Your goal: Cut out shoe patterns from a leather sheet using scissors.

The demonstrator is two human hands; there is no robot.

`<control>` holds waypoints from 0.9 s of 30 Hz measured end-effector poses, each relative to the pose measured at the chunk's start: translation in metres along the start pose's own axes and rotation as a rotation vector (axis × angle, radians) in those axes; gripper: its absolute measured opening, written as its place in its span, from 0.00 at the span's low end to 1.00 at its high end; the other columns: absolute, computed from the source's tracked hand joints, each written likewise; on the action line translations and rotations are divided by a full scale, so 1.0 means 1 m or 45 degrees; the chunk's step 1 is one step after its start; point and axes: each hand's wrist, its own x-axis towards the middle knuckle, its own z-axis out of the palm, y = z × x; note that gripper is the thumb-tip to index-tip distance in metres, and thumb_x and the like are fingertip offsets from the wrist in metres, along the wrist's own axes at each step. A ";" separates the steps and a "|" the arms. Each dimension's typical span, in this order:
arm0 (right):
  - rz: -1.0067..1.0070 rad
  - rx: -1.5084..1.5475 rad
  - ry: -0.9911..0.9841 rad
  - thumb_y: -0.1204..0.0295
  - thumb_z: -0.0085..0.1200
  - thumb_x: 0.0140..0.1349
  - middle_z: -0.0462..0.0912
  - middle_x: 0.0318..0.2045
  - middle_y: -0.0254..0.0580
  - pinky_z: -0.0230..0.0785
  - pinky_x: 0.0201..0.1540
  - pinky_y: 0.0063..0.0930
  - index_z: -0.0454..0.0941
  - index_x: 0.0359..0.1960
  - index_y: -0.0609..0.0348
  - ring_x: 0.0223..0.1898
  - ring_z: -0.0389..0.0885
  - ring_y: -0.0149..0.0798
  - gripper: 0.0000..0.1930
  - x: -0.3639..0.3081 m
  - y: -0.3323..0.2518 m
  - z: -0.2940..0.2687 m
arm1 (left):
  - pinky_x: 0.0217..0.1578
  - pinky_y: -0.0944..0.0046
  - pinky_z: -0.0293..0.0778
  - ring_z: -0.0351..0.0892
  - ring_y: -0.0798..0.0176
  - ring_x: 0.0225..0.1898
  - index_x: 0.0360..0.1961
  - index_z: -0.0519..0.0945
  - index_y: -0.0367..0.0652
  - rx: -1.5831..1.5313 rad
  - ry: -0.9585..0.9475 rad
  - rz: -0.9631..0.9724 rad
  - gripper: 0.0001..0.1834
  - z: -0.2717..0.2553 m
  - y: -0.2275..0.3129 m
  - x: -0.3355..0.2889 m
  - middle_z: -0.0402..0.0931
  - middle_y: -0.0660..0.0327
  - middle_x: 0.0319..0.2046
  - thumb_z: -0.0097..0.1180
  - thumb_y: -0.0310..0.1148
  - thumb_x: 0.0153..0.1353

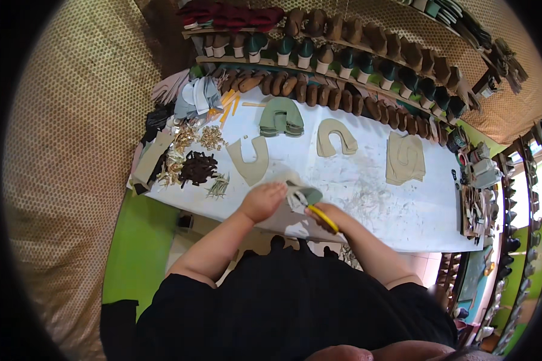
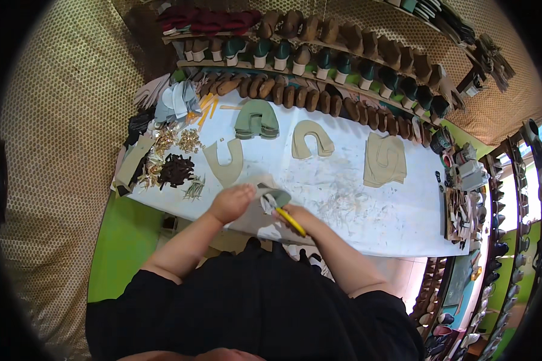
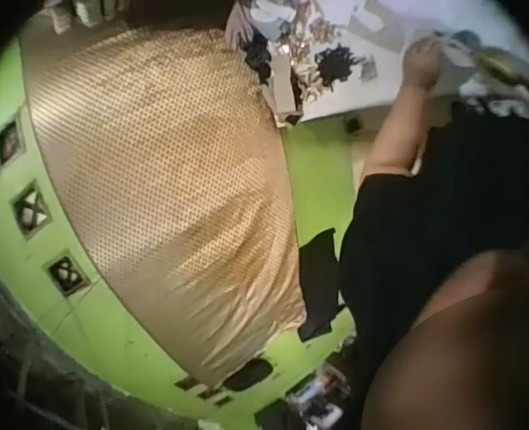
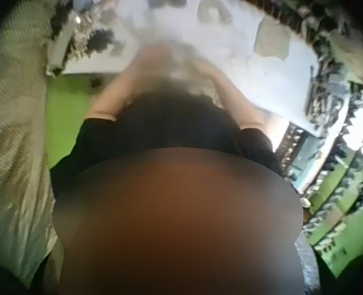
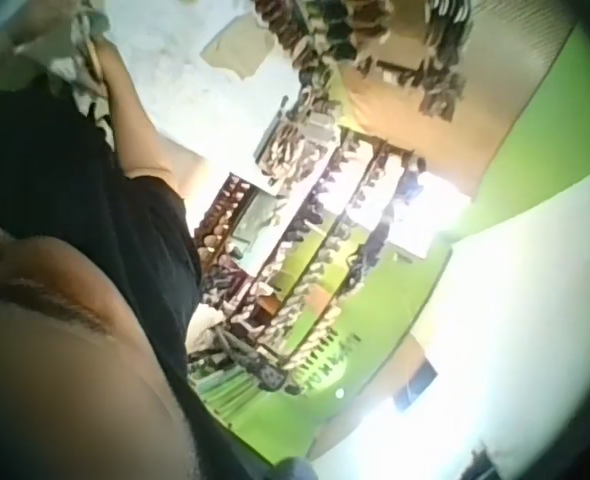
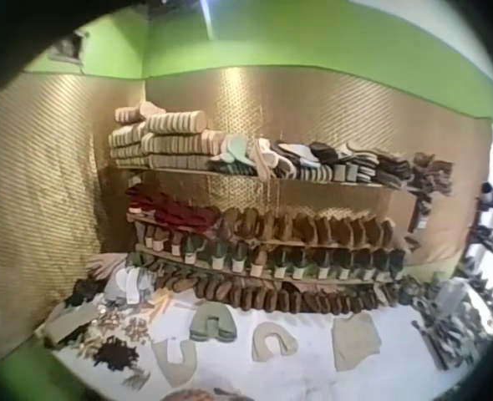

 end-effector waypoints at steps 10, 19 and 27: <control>-0.064 -0.357 0.035 0.41 0.47 0.65 0.83 0.39 0.56 0.72 0.48 0.40 0.74 0.53 0.58 0.44 0.82 0.56 0.31 -0.005 0.108 0.056 | 0.57 0.58 0.70 0.75 0.56 0.58 0.54 0.78 0.45 -0.362 -0.294 0.087 0.22 0.059 0.021 -0.085 0.77 0.59 0.54 0.59 0.39 0.59; -0.015 -0.169 0.082 0.43 0.47 0.67 0.81 0.26 0.43 0.71 0.34 0.32 0.74 0.49 0.60 0.28 0.80 0.39 0.29 -0.007 0.110 0.076 | 0.59 0.55 0.68 0.71 0.53 0.61 0.54 0.77 0.45 -0.360 -0.319 0.161 0.25 0.077 0.013 -0.087 0.74 0.60 0.58 0.61 0.43 0.57; -0.009 0.373 -0.126 0.47 0.40 0.72 0.65 0.16 0.30 0.56 0.17 0.23 0.71 0.43 0.54 0.14 0.62 0.27 0.22 -0.007 0.114 0.082 | 0.61 0.54 0.67 0.71 0.54 0.61 0.53 0.78 0.44 -0.362 -0.300 0.123 0.24 0.075 0.025 -0.082 0.75 0.59 0.57 0.60 0.44 0.58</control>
